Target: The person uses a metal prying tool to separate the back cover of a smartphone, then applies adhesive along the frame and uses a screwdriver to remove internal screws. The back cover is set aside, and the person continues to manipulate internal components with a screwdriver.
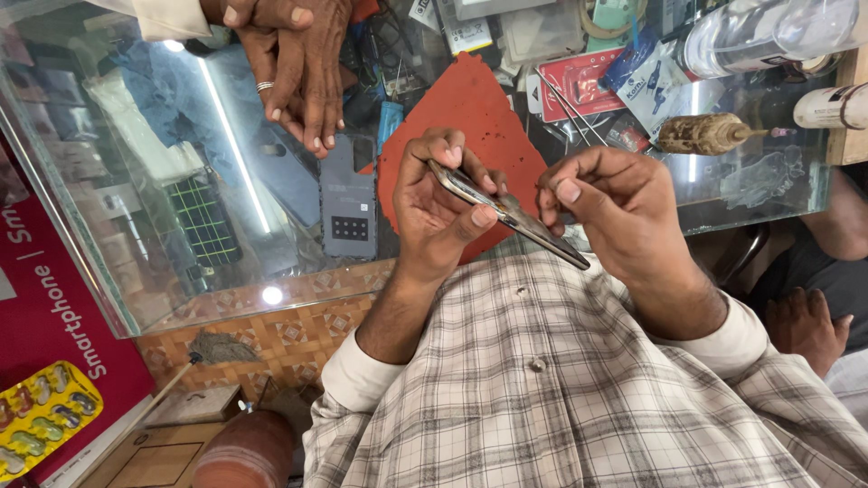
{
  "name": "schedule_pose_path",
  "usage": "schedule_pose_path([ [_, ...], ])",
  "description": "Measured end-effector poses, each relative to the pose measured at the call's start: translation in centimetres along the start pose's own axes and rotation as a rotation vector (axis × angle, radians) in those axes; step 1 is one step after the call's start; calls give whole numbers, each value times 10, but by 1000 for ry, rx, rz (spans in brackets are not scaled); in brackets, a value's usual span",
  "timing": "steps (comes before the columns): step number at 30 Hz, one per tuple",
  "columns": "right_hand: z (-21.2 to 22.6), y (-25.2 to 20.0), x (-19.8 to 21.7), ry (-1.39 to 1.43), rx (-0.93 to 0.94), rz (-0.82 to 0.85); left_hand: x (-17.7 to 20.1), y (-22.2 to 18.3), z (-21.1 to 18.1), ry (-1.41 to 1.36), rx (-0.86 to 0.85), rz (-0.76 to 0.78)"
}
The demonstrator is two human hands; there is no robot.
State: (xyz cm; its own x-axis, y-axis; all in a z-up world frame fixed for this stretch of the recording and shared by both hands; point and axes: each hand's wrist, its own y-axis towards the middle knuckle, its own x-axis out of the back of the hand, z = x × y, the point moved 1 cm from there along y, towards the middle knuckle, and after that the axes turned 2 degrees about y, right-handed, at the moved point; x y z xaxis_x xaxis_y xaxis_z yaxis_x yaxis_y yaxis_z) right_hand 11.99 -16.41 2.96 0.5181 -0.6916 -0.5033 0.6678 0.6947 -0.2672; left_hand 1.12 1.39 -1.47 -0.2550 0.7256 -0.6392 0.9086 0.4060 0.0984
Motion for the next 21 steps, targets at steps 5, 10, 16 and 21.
schedule_pose_path([
  [5,8,-9,-7,-399,241,-73,1,1,-1,-22,-7,-23],
  [10,13,-15,-9,-459,398,-79,2,2,-3,-25,-17,-24],
  [16,9,0,1,-640,494,-160,5,4,-1,-28,-25,-22],
  [21,-3,44,35,-1115,590,-250,9,3,0,-34,-20,-39],
])
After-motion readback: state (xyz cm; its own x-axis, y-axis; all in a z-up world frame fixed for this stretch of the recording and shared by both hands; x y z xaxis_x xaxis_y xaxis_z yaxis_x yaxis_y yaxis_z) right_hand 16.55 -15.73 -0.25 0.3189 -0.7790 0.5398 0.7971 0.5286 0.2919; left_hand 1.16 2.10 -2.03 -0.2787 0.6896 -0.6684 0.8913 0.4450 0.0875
